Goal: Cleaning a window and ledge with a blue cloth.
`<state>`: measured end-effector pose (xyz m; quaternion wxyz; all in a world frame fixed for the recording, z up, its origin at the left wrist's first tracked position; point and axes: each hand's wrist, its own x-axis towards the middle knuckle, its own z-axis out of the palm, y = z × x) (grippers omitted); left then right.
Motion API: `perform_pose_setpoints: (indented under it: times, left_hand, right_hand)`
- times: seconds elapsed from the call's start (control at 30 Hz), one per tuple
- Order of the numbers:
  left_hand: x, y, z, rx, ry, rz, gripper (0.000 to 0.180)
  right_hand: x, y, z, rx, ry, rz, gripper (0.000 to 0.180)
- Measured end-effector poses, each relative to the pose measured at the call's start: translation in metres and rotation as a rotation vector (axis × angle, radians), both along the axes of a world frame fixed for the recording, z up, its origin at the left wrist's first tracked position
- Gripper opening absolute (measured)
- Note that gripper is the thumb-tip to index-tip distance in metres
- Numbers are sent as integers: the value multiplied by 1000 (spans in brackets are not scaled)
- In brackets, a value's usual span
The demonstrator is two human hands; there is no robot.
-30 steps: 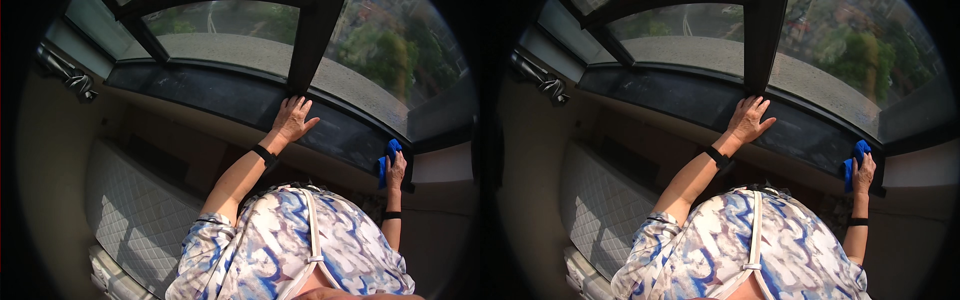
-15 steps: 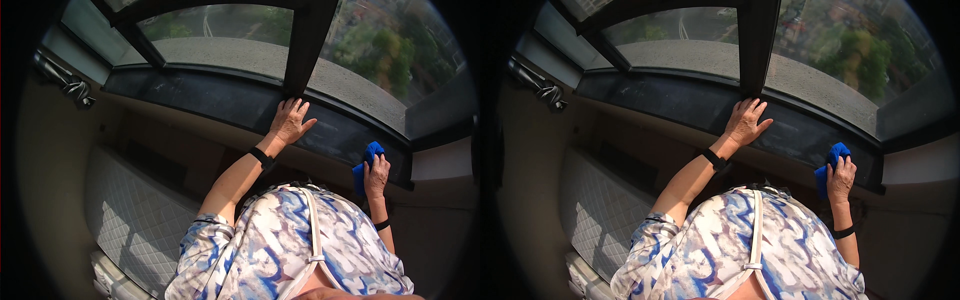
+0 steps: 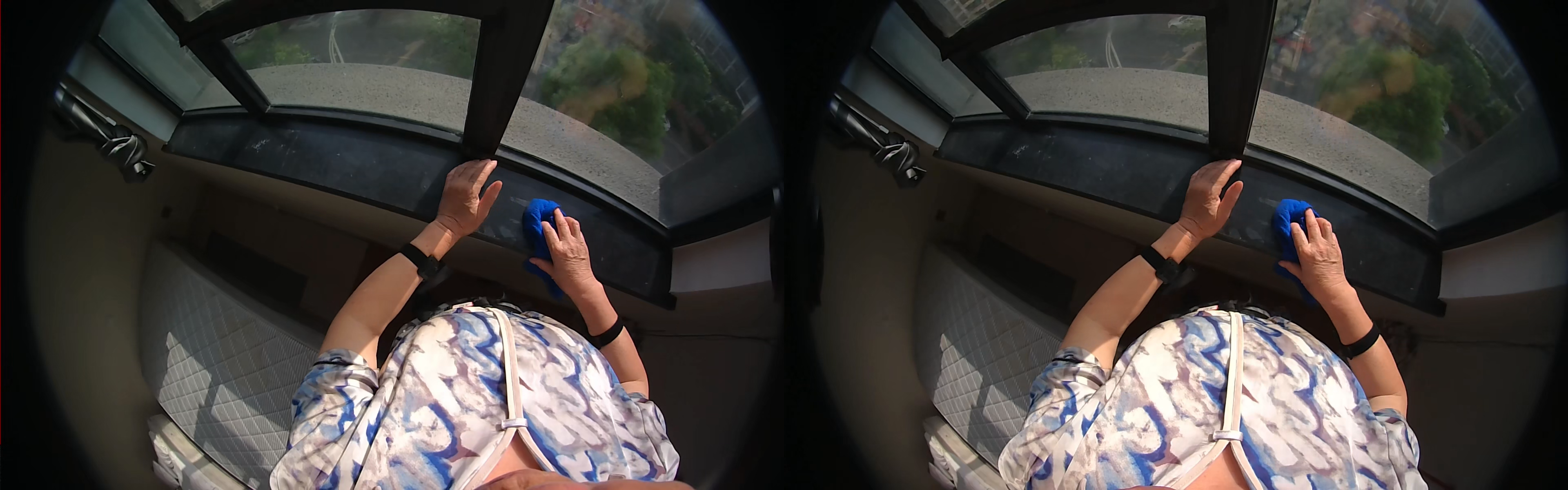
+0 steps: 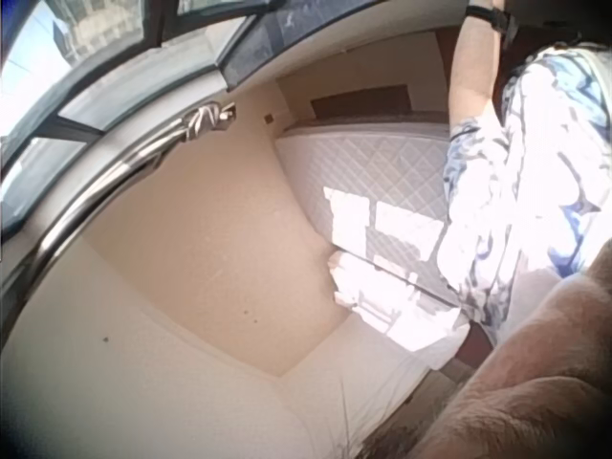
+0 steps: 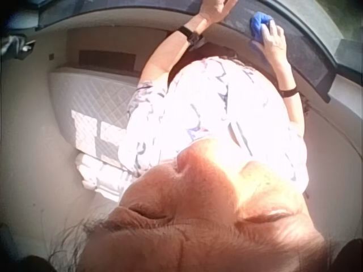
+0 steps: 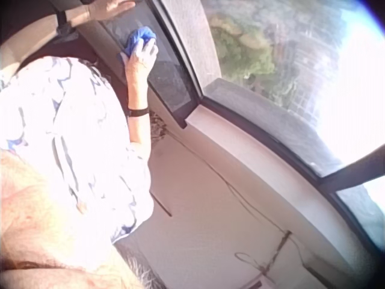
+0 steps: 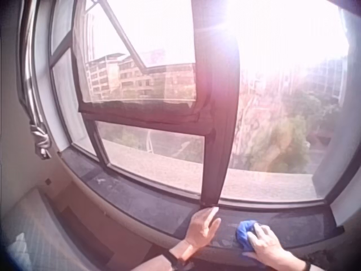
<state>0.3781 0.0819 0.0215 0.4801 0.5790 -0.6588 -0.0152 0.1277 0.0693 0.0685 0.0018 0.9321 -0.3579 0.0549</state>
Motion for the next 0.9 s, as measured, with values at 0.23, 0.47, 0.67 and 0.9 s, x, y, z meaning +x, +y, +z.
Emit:
perform_pose_setpoints:
  times: [0.23, 0.47, 0.67, 0.9]
  left_hand:
    - [28, 9, 8, -67, -47, 53, 39]
    - [45, 11, 0, -25, 81, 72, 38]
    - [43, 13, 3, 14, 51, -17, 40]
    - [42, 14, 6, -6, -8, -101, 42]
  right_hand:
    - [56, -2, 3, 25, 4, 129, 76]
    - [124, 0, 2, 43, -28, 288, 67]
    - [127, 13, 2, 98, -90, 286, 57]
    - [91, 9, 35, 301, -242, 172, 50]
